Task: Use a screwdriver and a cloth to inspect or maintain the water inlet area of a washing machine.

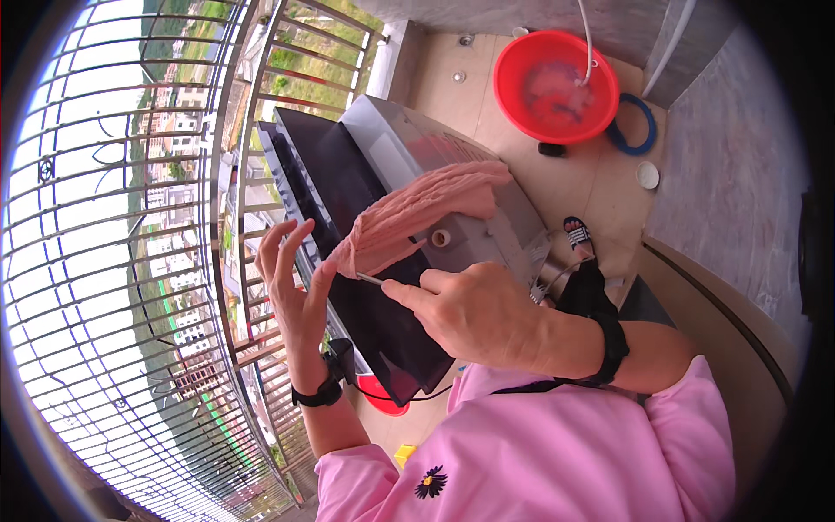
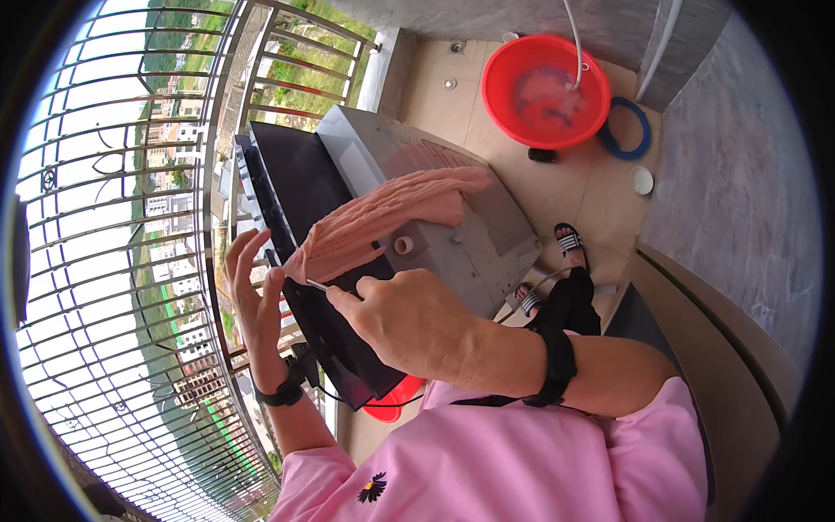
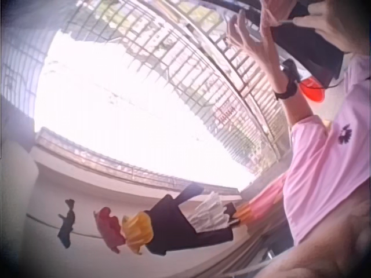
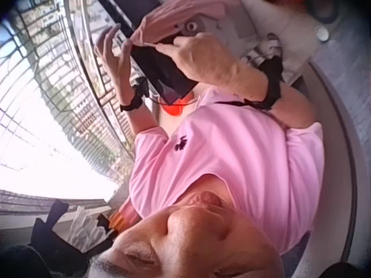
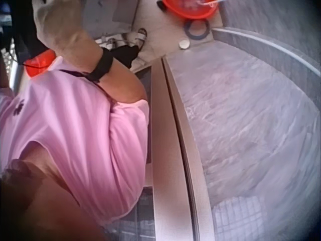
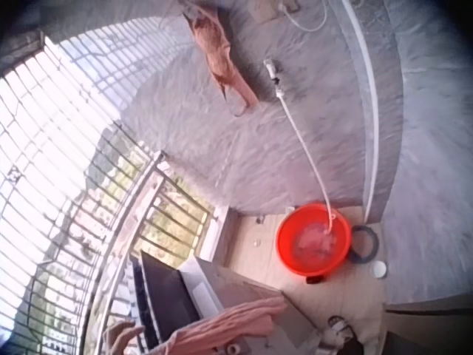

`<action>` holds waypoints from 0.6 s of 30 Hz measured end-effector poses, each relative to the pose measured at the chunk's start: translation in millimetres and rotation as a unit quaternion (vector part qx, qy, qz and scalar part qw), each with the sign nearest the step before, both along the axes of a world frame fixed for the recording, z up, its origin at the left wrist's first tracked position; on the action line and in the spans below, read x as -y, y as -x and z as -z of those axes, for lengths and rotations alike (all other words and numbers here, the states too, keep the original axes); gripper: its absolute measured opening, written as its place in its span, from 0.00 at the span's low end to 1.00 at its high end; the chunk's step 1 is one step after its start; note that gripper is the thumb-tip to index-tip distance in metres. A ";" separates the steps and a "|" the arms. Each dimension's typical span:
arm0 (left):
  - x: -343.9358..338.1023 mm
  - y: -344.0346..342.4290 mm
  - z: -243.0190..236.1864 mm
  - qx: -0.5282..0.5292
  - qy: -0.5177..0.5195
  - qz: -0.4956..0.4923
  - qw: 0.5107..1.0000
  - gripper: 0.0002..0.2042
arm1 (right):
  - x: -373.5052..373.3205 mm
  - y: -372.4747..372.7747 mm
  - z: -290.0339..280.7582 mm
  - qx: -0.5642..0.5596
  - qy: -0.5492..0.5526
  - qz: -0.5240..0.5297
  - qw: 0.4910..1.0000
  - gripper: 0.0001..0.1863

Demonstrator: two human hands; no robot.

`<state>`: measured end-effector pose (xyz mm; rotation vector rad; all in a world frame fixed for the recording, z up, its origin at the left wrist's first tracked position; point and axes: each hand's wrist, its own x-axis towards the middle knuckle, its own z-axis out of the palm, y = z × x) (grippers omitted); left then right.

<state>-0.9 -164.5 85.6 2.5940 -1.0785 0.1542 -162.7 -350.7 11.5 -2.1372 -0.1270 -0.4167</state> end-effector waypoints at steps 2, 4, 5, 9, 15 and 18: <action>14.4 11.7 -11.6 0.010 -0.083 0.028 0.996 0.18 | -2.6 4.0 -0.4 0.032 -0.005 -0.002 0.999 0.21; 22.4 14.5 -13.4 0.027 -0.101 0.049 0.993 0.13 | -5.2 9.2 1.3 0.039 -0.013 -0.005 0.999 0.22; 22.9 13.7 -14.9 0.007 -0.108 0.037 0.993 0.11 | -6.5 11.6 2.8 0.043 -0.025 -0.010 0.999 0.23; 33.4 15.4 -13.9 -0.022 -0.069 0.009 0.997 0.04 | -5.0 19.9 14.1 0.030 -0.091 -0.008 0.995 0.23; 16.8 9.6 -8.4 -0.109 0.078 -0.072 0.988 0.05 | 40.8 37.3 50.8 -0.142 -0.062 0.016 0.988 0.20; 23.4 9.9 -9.3 -0.176 0.143 -0.076 0.971 0.05 | 51.5 38.4 67.1 -0.065 -0.080 0.024 0.994 0.17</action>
